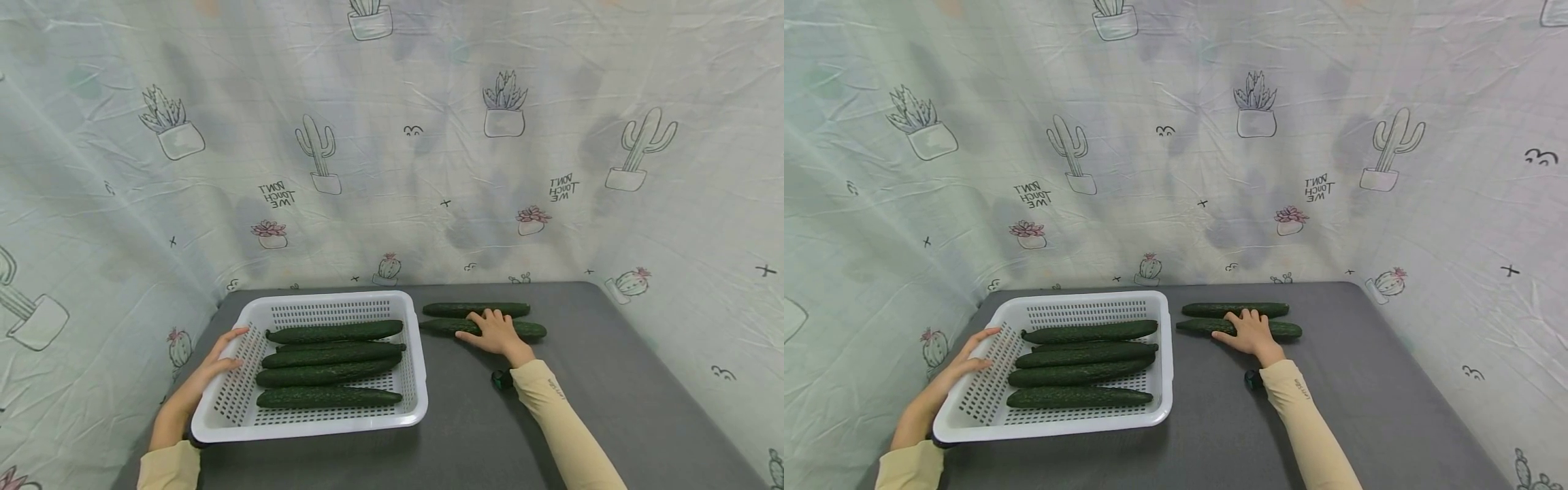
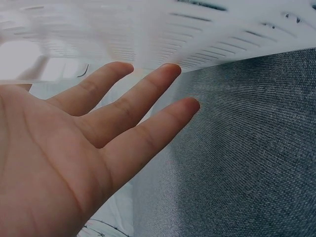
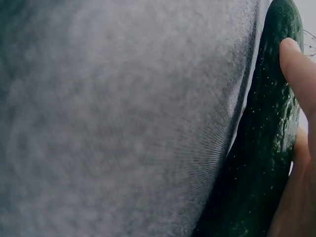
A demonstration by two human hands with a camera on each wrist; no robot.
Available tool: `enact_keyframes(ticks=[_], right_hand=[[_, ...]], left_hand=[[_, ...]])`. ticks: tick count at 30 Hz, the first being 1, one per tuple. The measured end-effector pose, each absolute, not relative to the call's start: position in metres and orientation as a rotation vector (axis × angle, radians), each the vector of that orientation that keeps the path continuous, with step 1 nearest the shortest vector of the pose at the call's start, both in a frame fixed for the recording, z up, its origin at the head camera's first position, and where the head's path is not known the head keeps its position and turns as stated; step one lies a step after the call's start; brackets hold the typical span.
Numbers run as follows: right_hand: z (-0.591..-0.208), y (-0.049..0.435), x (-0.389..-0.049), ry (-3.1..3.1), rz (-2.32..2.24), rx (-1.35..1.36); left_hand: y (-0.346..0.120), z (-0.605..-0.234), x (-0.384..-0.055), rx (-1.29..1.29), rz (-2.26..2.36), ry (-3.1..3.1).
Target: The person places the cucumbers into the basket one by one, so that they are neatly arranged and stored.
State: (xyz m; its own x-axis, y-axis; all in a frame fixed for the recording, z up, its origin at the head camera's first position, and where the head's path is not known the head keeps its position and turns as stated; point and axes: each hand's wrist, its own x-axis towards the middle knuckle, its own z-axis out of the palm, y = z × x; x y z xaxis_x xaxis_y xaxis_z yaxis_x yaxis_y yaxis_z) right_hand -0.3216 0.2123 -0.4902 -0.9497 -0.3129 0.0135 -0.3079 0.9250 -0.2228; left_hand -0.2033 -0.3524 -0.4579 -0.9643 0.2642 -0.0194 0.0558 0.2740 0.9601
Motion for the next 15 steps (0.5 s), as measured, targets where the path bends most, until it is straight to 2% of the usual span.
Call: enact_keyframes(ticks=[15], right_hand=[[-0.468, 0.204, -0.315, 3.153, -0.282, -0.473]], left_hand=[[-0.352, -0.459, -0.203, 0.297, 1.790, 2.327]])
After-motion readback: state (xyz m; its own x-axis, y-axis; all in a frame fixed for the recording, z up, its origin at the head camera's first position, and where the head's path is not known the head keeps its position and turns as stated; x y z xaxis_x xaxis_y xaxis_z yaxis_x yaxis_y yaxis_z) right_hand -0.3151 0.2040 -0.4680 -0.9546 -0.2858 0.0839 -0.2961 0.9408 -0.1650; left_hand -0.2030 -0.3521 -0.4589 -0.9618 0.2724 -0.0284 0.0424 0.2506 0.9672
